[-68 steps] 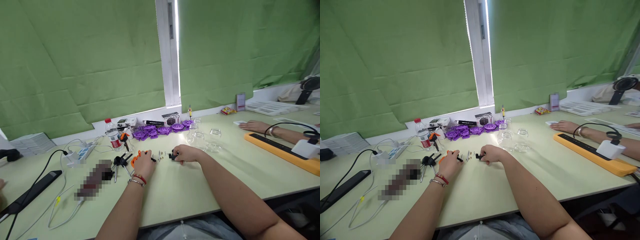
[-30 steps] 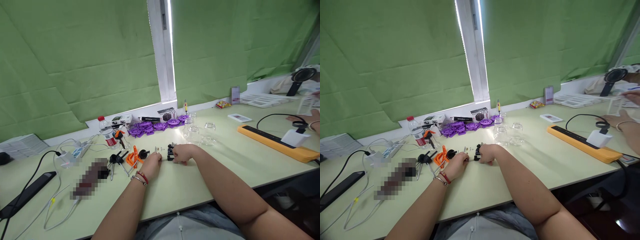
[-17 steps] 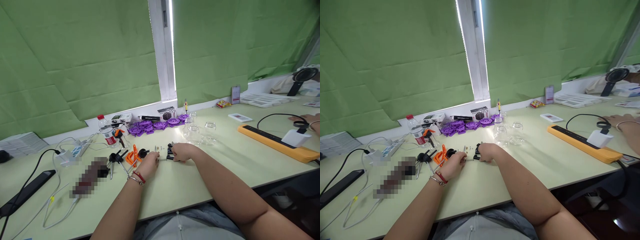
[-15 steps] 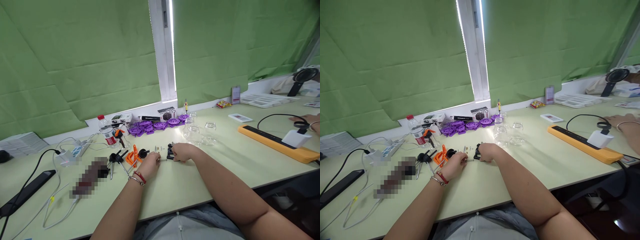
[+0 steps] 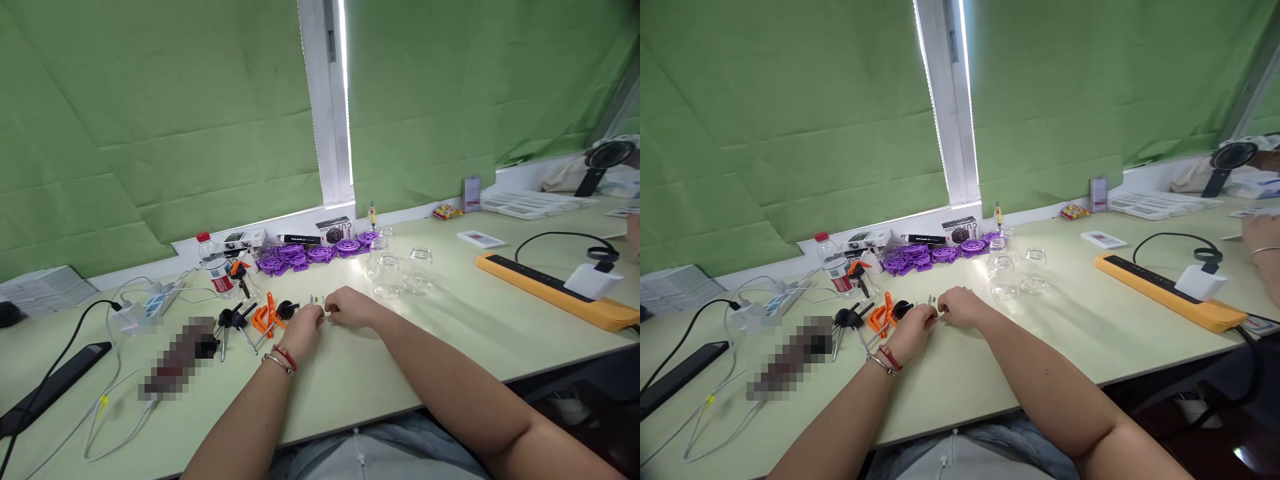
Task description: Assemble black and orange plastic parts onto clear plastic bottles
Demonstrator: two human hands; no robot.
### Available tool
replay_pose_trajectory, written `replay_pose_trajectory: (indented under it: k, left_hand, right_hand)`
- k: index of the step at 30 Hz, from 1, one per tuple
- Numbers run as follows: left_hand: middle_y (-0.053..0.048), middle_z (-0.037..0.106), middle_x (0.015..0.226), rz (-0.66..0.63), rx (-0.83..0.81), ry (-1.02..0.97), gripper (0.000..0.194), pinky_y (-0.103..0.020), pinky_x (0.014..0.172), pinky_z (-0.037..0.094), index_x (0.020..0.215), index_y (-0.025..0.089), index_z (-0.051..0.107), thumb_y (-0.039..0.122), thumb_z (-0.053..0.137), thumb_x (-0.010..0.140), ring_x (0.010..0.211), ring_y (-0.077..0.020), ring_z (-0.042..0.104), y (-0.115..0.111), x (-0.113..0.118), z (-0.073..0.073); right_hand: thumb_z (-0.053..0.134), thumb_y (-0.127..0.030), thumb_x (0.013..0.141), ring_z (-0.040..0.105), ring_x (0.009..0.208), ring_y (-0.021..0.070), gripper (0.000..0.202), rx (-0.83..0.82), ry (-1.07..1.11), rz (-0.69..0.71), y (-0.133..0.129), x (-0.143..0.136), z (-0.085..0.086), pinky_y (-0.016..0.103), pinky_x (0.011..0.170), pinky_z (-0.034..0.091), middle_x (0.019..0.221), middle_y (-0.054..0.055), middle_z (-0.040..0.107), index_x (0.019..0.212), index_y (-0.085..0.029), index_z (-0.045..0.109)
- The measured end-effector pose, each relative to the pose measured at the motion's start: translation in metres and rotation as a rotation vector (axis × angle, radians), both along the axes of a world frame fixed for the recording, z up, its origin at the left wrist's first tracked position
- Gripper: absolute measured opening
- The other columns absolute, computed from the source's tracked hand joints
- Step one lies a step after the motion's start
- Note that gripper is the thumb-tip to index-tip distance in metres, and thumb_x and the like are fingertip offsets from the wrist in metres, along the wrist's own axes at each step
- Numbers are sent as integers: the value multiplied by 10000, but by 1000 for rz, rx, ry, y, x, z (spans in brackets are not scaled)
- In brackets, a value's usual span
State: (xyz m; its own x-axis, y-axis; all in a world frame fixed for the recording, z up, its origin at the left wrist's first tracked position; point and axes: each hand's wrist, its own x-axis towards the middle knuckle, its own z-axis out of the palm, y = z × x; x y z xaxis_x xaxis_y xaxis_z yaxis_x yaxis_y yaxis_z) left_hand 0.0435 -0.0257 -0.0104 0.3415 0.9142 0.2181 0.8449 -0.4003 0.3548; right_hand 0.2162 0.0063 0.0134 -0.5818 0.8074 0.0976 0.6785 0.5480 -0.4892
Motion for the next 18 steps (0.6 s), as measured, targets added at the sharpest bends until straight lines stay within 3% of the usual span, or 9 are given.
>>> replay_pose_trajectory:
  k: [3,6,11,14,18]
  left_hand:
    - [-59,599,826,6,14,-70,165,-262,668,389,786,173,581,126,426,819,768,-171,551,1,3,0]
    - [-51,598,831,38,30,-138,185,-267,677,396,915,174,572,116,427,815,763,-166,545,0,7,2]
    - [-48,592,839,12,19,-133,255,-274,701,413,1011,168,551,102,418,804,776,-167,546,-2,7,1]
    - [-62,601,885,-14,12,-101,262,-283,731,422,993,169,561,87,406,798,816,-177,557,0,6,-3]
    - [-71,610,912,-18,7,-74,271,-285,725,423,996,173,562,80,404,796,828,-184,565,1,5,-5]
  right_hand:
    - [596,-218,710,565,664,129,131,-14,34,-21,0,-1,-1,204,528,363,795,20,667,811,-201,678]
    - [587,-213,718,577,654,129,140,-55,90,-63,6,7,2,204,544,396,782,28,675,814,-181,682]
    - [575,-185,716,599,698,145,163,-41,156,-240,27,25,2,205,589,429,803,48,685,816,-152,699]
    - [560,-160,716,598,721,150,249,-51,147,-319,38,31,-2,208,603,431,856,58,683,920,-147,702]
    - [523,-133,731,586,717,143,403,-105,155,-313,43,33,-5,214,634,433,895,60,672,1111,-162,653]
